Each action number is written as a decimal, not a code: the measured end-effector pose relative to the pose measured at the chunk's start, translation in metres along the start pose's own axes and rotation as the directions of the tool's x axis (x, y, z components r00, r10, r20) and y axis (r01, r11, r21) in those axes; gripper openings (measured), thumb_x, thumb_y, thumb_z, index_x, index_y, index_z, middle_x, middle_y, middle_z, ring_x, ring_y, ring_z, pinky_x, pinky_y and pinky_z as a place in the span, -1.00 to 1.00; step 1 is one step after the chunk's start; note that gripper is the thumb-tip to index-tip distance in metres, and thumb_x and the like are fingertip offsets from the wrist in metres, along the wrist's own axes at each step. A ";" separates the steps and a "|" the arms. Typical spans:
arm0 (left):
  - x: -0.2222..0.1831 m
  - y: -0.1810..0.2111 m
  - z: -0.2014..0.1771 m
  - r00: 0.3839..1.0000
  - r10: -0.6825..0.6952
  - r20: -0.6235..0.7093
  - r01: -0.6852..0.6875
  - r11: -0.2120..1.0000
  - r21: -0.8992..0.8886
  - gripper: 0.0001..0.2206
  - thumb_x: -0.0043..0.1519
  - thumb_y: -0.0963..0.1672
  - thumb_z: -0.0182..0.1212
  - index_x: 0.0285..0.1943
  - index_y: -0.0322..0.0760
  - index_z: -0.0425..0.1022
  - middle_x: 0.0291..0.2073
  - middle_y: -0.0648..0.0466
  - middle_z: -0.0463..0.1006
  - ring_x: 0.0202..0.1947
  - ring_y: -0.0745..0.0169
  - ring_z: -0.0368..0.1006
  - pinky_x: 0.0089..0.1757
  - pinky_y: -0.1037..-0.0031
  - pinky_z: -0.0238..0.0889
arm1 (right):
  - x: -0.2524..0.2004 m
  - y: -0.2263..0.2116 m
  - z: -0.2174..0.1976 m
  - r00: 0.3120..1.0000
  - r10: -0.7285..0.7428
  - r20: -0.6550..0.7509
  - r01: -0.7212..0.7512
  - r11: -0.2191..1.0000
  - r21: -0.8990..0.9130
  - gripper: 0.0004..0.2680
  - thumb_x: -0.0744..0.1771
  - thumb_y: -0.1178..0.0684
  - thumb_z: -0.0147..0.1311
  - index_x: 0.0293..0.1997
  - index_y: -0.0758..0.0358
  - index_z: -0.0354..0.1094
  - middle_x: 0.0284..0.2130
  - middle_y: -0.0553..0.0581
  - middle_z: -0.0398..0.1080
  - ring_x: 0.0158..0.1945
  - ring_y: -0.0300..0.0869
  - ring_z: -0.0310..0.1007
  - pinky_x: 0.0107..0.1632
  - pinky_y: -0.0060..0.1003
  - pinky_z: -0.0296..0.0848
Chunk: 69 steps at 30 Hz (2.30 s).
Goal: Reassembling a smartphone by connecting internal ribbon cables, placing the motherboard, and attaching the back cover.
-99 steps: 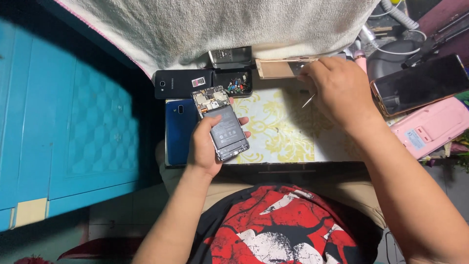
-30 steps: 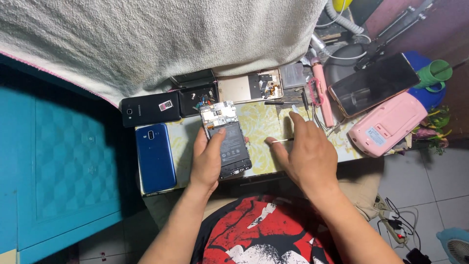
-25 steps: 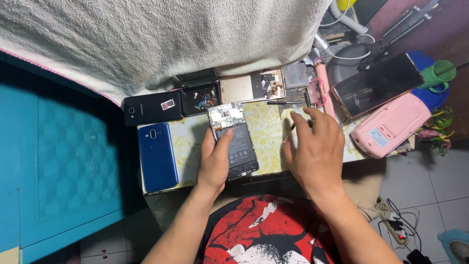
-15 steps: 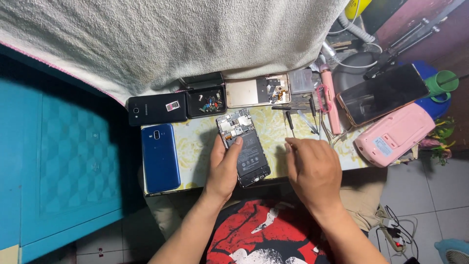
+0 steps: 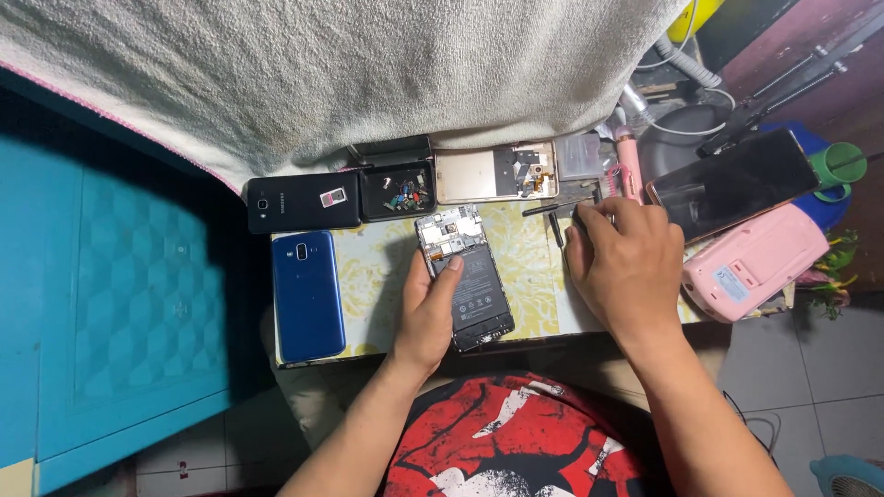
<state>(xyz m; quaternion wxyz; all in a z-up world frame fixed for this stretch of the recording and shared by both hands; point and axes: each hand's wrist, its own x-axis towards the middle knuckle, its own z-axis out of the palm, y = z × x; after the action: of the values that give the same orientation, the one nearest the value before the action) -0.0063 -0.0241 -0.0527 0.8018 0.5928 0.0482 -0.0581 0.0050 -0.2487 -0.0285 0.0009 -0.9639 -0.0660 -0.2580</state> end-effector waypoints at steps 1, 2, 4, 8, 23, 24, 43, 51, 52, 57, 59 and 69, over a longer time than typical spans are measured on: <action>0.000 0.000 0.000 1.000 -0.003 0.002 0.003 1.000 0.000 -0.58 0.40 -0.12 0.06 0.46 -0.29 0.27 0.27 -0.05 0.39 0.26 0.21 0.19 0.30 0.05 0.01 | -0.001 0.000 0.002 1.000 0.002 0.002 -0.002 1.000 -0.002 -0.86 0.31 -0.01 0.24 -0.09 0.06 0.62 -0.23 0.06 0.47 -0.18 -0.03 0.45 -0.26 -0.21 0.26; 0.000 0.001 -0.001 1.000 -0.006 0.010 0.006 1.000 0.001 -0.57 0.40 -0.12 0.07 0.46 -0.29 0.26 0.28 -0.04 0.39 0.26 0.22 0.19 0.30 0.05 0.01 | -0.002 0.000 0.003 1.000 -0.008 -0.011 0.008 1.000 -0.007 -0.85 0.30 0.00 0.25 -0.09 0.03 0.62 -0.24 0.04 0.46 -0.19 -0.04 0.45 -0.26 -0.22 0.26; 0.002 0.001 0.000 1.000 -0.002 0.019 0.002 1.000 0.002 -0.57 0.40 -0.12 0.07 0.47 -0.29 0.26 0.29 -0.04 0.38 0.26 0.23 0.19 0.30 0.05 0.01 | 0.000 0.000 0.005 0.999 -0.020 -0.032 0.020 1.000 -0.014 -0.85 0.28 0.01 0.26 -0.09 0.01 0.62 -0.24 0.03 0.46 -0.19 -0.05 0.45 -0.25 -0.23 0.27; -0.001 0.000 -0.001 0.999 0.007 0.032 -0.007 1.000 -0.002 -0.61 0.40 -0.14 0.06 0.42 -0.30 0.29 0.24 -0.03 0.42 0.24 0.24 0.21 0.28 0.10 0.06 | 0.003 -0.002 0.001 0.998 -0.066 0.003 0.066 0.998 -0.009 -0.88 0.28 0.06 0.24 -0.16 0.01 0.62 -0.29 0.05 0.47 -0.24 -0.03 0.46 -0.27 -0.22 0.29; -0.007 -0.007 -0.004 0.995 0.093 0.025 -0.092 0.995 -0.048 -0.69 0.38 -0.18 0.08 0.30 -0.39 0.36 0.07 -0.02 0.50 0.09 0.31 0.29 0.16 0.25 0.20 | 0.052 -0.026 0.034 0.997 -0.082 0.001 0.069 0.836 0.544 -0.95 0.33 0.16 0.25 -0.24 0.19 0.45 -0.32 0.13 0.44 -0.26 0.11 0.51 -0.15 -0.08 0.45; -0.007 -0.009 -0.004 0.995 0.097 0.024 -0.096 0.994 -0.049 -0.68 0.37 -0.18 0.09 0.30 -0.39 0.36 0.07 -0.02 0.50 0.10 0.32 0.29 0.16 0.26 0.20 | 0.052 -0.029 0.033 0.997 -0.061 0.050 0.016 0.777 0.630 -0.95 0.33 0.16 0.24 -0.23 0.19 0.45 -0.32 0.13 0.46 -0.25 0.11 0.52 -0.13 -0.08 0.45; 0.001 0.017 0.018 0.882 0.462 0.094 -0.459 0.797 0.393 -0.84 0.36 -0.16 0.16 0.05 -0.16 0.61 -0.12 0.15 0.67 -0.05 0.14 0.55 0.08 0.37 0.34 | 0.004 -0.065 -0.014 0.912 0.265 0.314 -0.393 0.342 0.853 -0.96 0.35 0.14 0.23 -0.25 0.26 0.53 -0.04 0.20 0.49 0.03 0.00 0.43 0.18 -0.05 0.34; 0.008 0.027 0.028 0.858 0.508 0.078 -0.495 0.776 0.391 -0.86 0.28 -0.17 0.29 -0.02 -0.19 0.64 -0.26 0.08 0.69 -0.21 0.14 0.56 -0.09 0.41 0.40 | 0.012 -0.054 -0.024 0.842 0.317 0.436 -0.523 0.283 0.804 -0.89 0.34 0.07 0.26 -0.29 0.30 0.55 -0.19 0.18 0.44 -0.11 -0.11 0.44 0.07 -0.14 0.38; 0.008 0.028 0.029 0.856 0.511 0.077 -0.497 0.774 0.392 -0.86 0.28 -0.17 0.29 -0.02 -0.19 0.64 -0.26 0.08 0.69 -0.21 0.14 0.56 -0.09 0.41 0.40 | 0.014 -0.052 -0.025 0.844 0.316 0.434 -0.520 0.283 0.806 -0.89 0.34 0.07 0.26 -0.29 0.30 0.55 -0.19 0.18 0.44 -0.11 -0.11 0.44 0.07 -0.14 0.38; 0.005 0.038 0.032 0.875 0.475 0.097 -0.478 0.812 0.335 -0.86 0.34 -0.21 0.17 -0.03 -0.27 0.64 -0.29 -0.05 0.66 -0.19 -0.02 0.57 -0.09 0.30 0.41 | 0.012 -0.048 -0.023 0.875 0.280 0.395 -0.476 0.343 0.810 -0.92 0.34 0.11 0.23 -0.28 0.28 0.55 -0.18 0.20 0.49 -0.09 -0.04 0.51 0.07 -0.11 0.41; 0.005 0.036 0.033 0.882 0.460 0.099 -0.467 0.827 0.314 -0.87 0.32 -0.21 0.20 -0.05 -0.27 0.65 -0.32 -0.03 0.66 -0.19 0.02 0.58 -0.08 0.31 0.42 | 0.016 -0.052 -0.031 0.865 0.268 0.423 -0.495 0.327 0.805 -0.92 0.33 0.11 0.24 -0.29 0.28 0.55 -0.17 0.21 0.50 -0.09 -0.03 0.52 0.06 -0.09 0.42; 0.010 0.019 0.028 0.909 0.409 0.083 -0.414 0.856 0.310 -0.92 0.22 -0.19 0.37 -0.17 -0.24 0.71 -0.38 -0.07 0.61 -0.28 0.14 0.52 -0.17 0.35 0.41 | 0.013 -0.039 -0.025 0.802 0.217 0.557 -0.597 0.238 0.766 -0.90 0.32 0.12 0.24 -0.36 0.30 0.59 -0.27 0.17 0.47 -0.19 -0.16 0.42 0.02 -0.15 0.44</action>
<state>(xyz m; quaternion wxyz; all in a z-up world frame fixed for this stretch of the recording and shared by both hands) 0.0069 -0.0455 -0.0284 0.6887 0.7113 -0.0954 0.1031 -0.0011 -0.2092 -0.0010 0.5953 -0.8012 0.0605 0.0031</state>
